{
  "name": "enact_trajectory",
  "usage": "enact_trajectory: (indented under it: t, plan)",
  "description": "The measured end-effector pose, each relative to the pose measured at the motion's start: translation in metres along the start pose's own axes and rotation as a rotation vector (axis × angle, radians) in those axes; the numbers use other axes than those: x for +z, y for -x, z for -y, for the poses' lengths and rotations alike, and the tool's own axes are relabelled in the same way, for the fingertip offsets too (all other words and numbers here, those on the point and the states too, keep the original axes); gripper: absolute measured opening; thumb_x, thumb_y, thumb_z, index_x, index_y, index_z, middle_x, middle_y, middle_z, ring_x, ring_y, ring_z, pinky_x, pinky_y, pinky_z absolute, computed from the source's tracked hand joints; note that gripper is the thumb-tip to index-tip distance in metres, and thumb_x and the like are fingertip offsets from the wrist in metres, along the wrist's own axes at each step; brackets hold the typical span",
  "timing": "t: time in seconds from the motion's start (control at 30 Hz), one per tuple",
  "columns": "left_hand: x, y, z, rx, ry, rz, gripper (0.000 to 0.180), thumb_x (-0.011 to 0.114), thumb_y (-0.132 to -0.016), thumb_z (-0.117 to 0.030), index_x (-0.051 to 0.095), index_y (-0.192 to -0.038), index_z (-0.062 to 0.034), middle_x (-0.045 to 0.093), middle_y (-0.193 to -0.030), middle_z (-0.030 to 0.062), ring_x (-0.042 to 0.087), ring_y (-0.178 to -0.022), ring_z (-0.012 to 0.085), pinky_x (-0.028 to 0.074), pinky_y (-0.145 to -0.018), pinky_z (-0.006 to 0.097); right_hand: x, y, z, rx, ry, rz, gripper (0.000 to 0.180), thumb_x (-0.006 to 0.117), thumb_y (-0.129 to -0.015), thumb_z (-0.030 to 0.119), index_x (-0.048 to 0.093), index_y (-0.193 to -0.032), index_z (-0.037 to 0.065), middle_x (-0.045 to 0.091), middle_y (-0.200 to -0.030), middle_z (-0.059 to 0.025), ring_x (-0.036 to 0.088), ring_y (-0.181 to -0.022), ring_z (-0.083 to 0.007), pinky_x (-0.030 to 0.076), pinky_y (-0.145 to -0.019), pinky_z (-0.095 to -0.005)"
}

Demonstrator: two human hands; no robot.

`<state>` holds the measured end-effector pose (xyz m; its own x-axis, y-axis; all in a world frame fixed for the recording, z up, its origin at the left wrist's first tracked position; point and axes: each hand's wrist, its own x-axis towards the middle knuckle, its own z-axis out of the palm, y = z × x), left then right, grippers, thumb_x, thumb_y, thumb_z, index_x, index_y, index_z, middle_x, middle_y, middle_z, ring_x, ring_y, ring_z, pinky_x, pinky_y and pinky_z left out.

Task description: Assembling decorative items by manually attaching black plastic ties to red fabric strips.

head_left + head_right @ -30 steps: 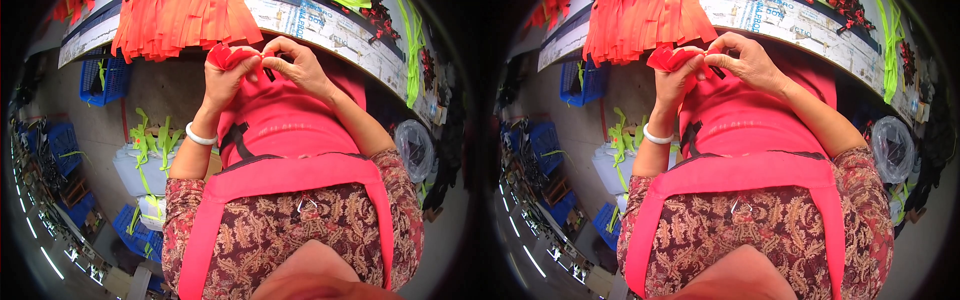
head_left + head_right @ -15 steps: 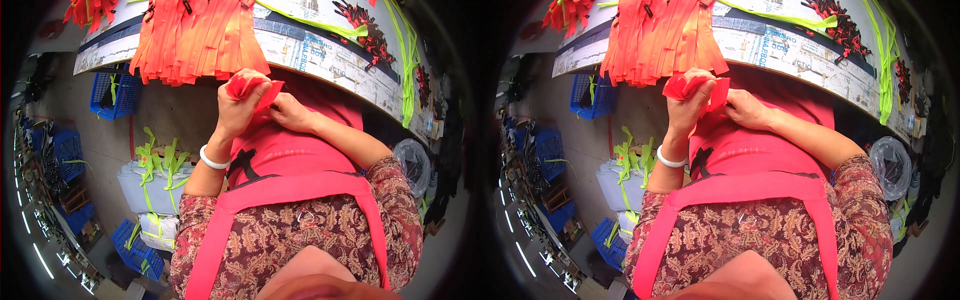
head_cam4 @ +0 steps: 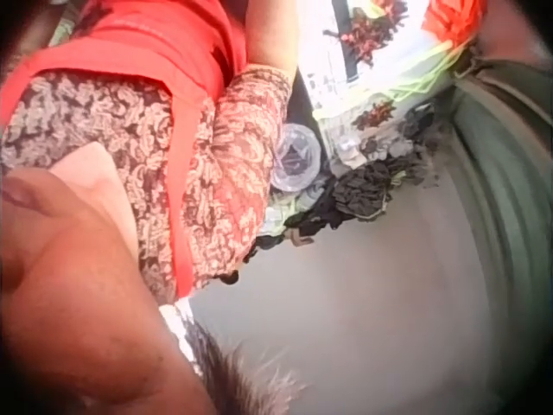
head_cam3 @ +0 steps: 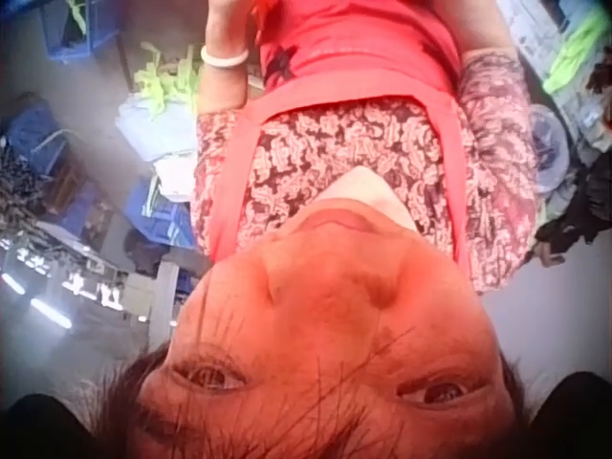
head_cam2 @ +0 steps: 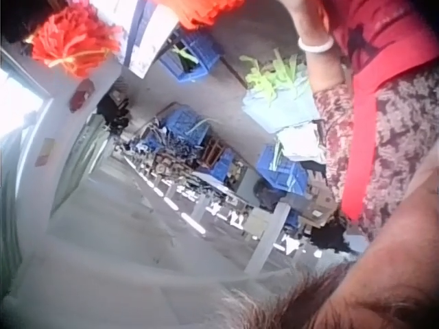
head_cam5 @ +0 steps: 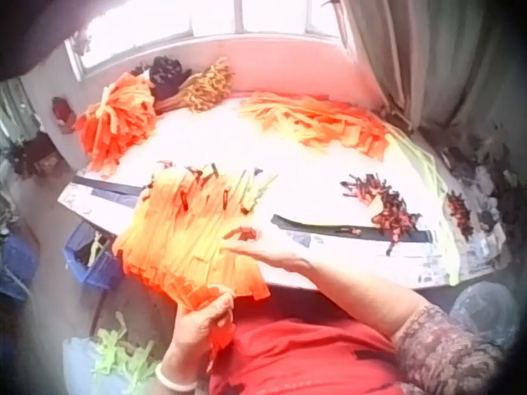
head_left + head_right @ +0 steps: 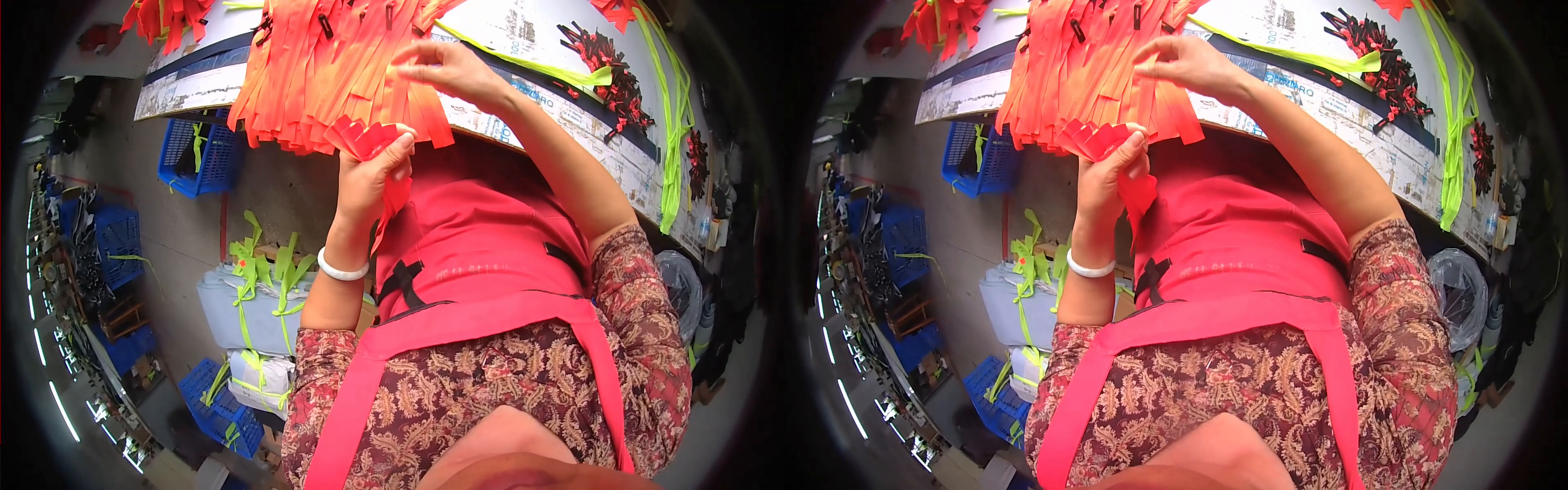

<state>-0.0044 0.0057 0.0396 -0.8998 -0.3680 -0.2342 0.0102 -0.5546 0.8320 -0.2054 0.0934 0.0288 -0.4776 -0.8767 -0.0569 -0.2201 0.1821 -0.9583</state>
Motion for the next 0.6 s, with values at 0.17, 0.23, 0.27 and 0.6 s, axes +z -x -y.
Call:
enact_trajectory:
  t: [0.17, 0.23, 0.27, 0.6]
  plan:
    - [0.007, -0.013, 0.007, -0.116, 0.136, 0.13, 0.014, 0.062, -0.091, -0.009, 0.061, -0.101, 0.0013, 0.058, -0.079, 0.0046, 0.045, -0.053, 0.0084, 0.037, -0.05, 0.024, 0.035, 0.093, -0.003, 0.187, -0.179, 0.609, 0.041, 0.074, -0.085, 0.03, 0.062, -0.116, 0.006, 0.059, -0.079, 0.0003, 0.052, -0.075, -0.0071, 0.043, -0.069, -0.0246]
    - [0.014, -0.018, 0.014, -0.249, 0.219, 0.188, 0.017, 0.062, -0.091, -0.009, 0.06, -0.104, 0.0019, 0.059, -0.08, 0.0048, 0.047, -0.057, 0.0084, 0.039, -0.053, 0.023, 0.057, 0.112, -0.002, 0.295, -0.321, 0.582, 0.037, 0.072, -0.086, 0.032, 0.061, -0.108, 0.004, 0.052, -0.071, 0.0018, 0.049, -0.067, -0.007, 0.04, -0.061, -0.0252]
    - [0.016, -0.019, 0.014, -0.247, 0.131, 0.2, 0.019, 0.063, -0.091, -0.009, 0.06, -0.105, 0.002, 0.06, -0.079, 0.0053, 0.051, -0.059, 0.0098, 0.042, -0.056, 0.023, 0.062, 0.117, -0.004, 0.488, -0.406, 0.532, 0.031, 0.07, -0.088, 0.033, 0.06, -0.097, 0.005, 0.051, -0.067, 0.001, 0.048, -0.062, -0.0079, 0.039, -0.056, -0.0252]
    - [0.016, -0.017, 0.036, -0.261, 0.009, 0.269, 0.019, 0.066, -0.09, -0.015, 0.06, -0.099, 0.0005, 0.054, -0.068, 0.0002, 0.051, -0.057, 0.0092, 0.042, -0.053, 0.024, 0.033, 0.137, -0.011, 0.325, 0.069, 0.393, 0.027, 0.067, -0.089, 0.026, 0.064, -0.09, 0.0, 0.062, -0.073, -0.005, 0.059, -0.069, -0.0139, 0.047, -0.066, -0.0283]
